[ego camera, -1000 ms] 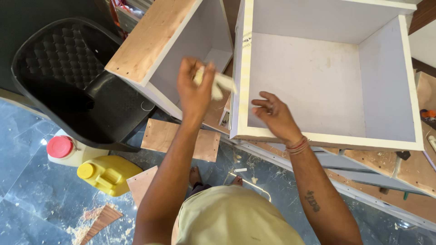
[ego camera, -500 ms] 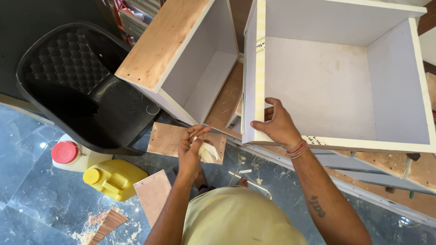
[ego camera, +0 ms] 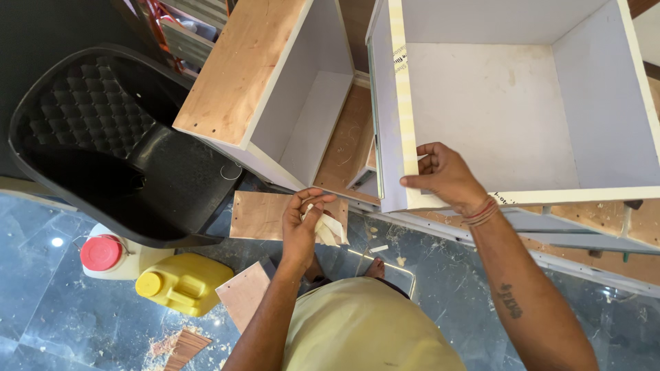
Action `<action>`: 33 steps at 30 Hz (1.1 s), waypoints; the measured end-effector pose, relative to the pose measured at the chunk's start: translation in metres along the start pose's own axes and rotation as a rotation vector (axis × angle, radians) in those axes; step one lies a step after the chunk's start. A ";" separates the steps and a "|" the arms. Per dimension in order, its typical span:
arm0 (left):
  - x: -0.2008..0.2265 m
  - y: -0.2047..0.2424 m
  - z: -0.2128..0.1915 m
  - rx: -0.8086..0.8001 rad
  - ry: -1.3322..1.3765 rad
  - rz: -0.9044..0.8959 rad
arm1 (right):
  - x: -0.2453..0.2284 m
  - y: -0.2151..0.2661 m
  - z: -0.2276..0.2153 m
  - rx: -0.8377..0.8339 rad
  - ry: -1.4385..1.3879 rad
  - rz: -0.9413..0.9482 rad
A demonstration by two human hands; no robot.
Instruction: The person applies white finishing strips to the edges of drawer components and wooden boards by hand, then moves the drawer boxes and plywood sheets around the workshop floor.
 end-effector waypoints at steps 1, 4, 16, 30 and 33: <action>0.000 0.001 -0.002 -0.001 -0.009 -0.015 | 0.004 -0.002 -0.001 -0.041 -0.073 0.005; -0.002 0.002 -0.008 -0.012 -0.017 -0.033 | 0.017 -0.006 -0.017 -0.121 -0.184 0.039; -0.007 0.005 -0.026 -0.010 -0.078 -0.021 | 0.023 -0.022 -0.015 -0.119 -0.060 0.112; -0.012 0.008 -0.014 -0.003 -0.043 -0.038 | 0.023 -0.032 -0.012 -0.118 0.039 0.081; -0.017 0.008 -0.010 -0.011 -0.081 -0.011 | 0.025 -0.035 -0.010 -0.123 0.055 0.035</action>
Point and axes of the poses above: each hand's wrist, its own y-axis away from the middle knuckle, its own z-axis out of the palm, x = y × z, the point moved 6 cm from there along -y, towards the middle knuckle, and after that the axes turned 10 degrees about y, right-handed, at the moved point
